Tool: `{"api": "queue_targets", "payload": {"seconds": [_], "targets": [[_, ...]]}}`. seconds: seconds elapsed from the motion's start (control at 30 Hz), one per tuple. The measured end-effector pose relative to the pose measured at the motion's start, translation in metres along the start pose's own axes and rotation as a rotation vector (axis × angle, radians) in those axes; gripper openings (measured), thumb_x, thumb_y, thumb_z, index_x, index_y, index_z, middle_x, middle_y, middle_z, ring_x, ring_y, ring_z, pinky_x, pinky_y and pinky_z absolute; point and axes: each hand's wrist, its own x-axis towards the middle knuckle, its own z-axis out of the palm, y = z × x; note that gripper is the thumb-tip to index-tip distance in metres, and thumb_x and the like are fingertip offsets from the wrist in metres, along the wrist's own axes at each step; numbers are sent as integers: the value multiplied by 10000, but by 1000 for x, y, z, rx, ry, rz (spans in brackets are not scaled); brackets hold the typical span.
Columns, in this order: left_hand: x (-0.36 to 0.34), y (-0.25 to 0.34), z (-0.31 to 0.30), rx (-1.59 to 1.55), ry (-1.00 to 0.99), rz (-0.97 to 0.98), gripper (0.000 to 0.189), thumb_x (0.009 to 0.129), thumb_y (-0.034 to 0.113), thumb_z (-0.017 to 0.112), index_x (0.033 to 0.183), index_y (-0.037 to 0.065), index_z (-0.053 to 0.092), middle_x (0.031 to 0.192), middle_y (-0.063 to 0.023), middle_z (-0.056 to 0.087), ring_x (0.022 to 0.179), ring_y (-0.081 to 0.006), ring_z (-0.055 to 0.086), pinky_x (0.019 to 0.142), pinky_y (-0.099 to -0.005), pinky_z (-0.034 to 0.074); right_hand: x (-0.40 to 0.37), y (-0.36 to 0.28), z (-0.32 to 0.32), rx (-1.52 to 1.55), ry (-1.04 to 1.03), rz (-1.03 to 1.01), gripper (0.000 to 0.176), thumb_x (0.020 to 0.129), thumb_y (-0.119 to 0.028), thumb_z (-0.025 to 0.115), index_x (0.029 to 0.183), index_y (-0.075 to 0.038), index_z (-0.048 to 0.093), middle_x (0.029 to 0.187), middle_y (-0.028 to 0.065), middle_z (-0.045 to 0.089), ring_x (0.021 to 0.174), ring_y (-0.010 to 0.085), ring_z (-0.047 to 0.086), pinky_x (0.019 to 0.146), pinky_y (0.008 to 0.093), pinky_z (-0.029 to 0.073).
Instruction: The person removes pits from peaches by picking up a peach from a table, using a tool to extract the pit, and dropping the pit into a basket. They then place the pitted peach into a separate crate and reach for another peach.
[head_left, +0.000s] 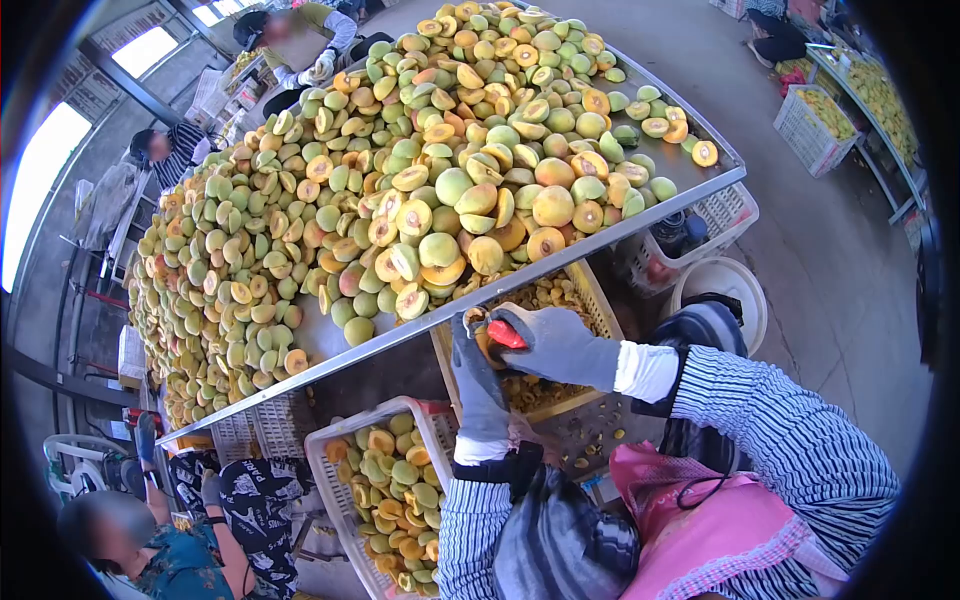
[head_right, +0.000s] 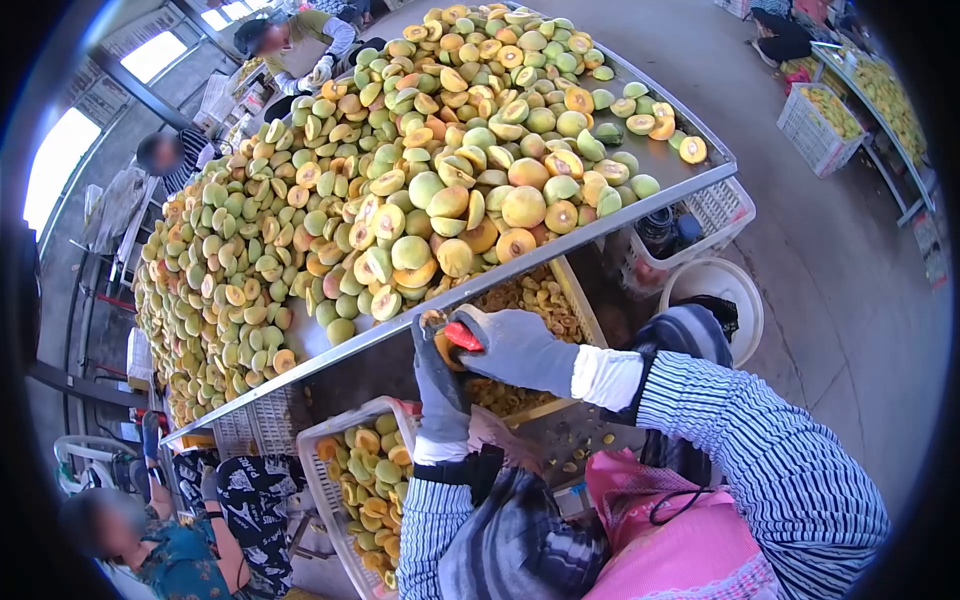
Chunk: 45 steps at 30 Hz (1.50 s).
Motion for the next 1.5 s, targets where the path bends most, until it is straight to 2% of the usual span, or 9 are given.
{"api": "queue_targets", "payload": {"seconds": [0.1, 0.57, 0.87, 0.97, 1.03, 1.13, 1.23, 1.37, 1.5], "targets": [[-7, -3, -6, 121, 38, 164, 601, 976, 596, 441, 1274, 84, 542, 1041, -98, 676, 845, -228, 689, 624, -345, 600, 6, 7, -3, -101, 91, 161, 472, 845, -342, 700, 1226, -112, 542, 891, 182, 682, 807, 406, 659, 690, 475, 517], [-14, -7, -32, -7, -59, -111, 538, 982, 552, 436, 1056, 54, 627, 831, -89, 674, 684, -226, 657, 542, -379, 573, -16, 12, 25, -668, -63, -65, 249, 901, -161, 548, 1136, -81, 530, 736, 80, 643, 609, 273, 679, 461, 417, 496], [-46, 35, -19, -39, 75, -120, 419, 984, 482, 485, 1046, 82, 595, 798, -121, 684, 593, -223, 629, 525, -338, 522, 1, 62, 17, -579, -165, 344, 293, 856, -229, 660, 1090, -78, 567, 781, 136, 700, 762, 327, 712, 634, 450, 535], [-45, 49, -60, -81, 133, -46, 414, 969, 477, 529, 1104, 93, 604, 810, -120, 689, 636, -210, 661, 517, -324, 539, -6, 45, -14, -427, 24, 113, 344, 855, -273, 672, 1129, -96, 561, 829, 130, 701, 791, 350, 694, 686, 454, 532], [-43, 57, -125, 64, 324, 31, 313, 986, 307, 552, 1203, 85, 596, 1036, -102, 647, 847, -237, 668, 691, -358, 578, 10, 39, -49, -421, 154, 102, 404, 844, -297, 688, 1173, -108, 549, 931, 132, 695, 820, 370, 677, 711, 461, 532], [-66, 70, -244, 1756, 112, 802, 212, 968, 59, 527, 1155, 35, 623, 1058, -110, 619, 969, -246, 625, 794, -351, 518, 47, 48, -99, -481, 351, 164, 483, 811, -321, 717, 1205, -103, 540, 1031, 131, 674, 858, 353, 683, 718, 459, 538], [-77, 81, -202, 312, 373, 314, 270, 970, 257, 584, 1123, 38, 614, 1053, -84, 640, 966, -194, 628, 830, -335, 504, 77, 64, -107, -597, 212, 146, 531, 780, -312, 738, 1229, -110, 541, 1118, 138, 644, 896, 335, 687, 724, 445, 546], [-68, 98, -135, 597, 332, 329, 299, 983, 282, 567, 1150, 37, 606, 1083, -89, 652, 967, -178, 638, 818, -335, 514, 95, 65, -106, -709, -43, 132, 561, 767, -302, 766, 1239, -96, 541, 1168, 137, 625, 945, 333, 681, 778, 434, 544], [-38, 98, -66, 355, -104, 117, 466, 1015, 421, 491, 1326, 75, 521, 1189, -155, 636, 1055, -271, 649, 858, -393, 552, 83, 66, -101, -378, 310, 137, 582, 738, -317, 808, 1198, -64, 556, 1125, 167, 626, 963, 368, 657, 825, 435, 523]]}}
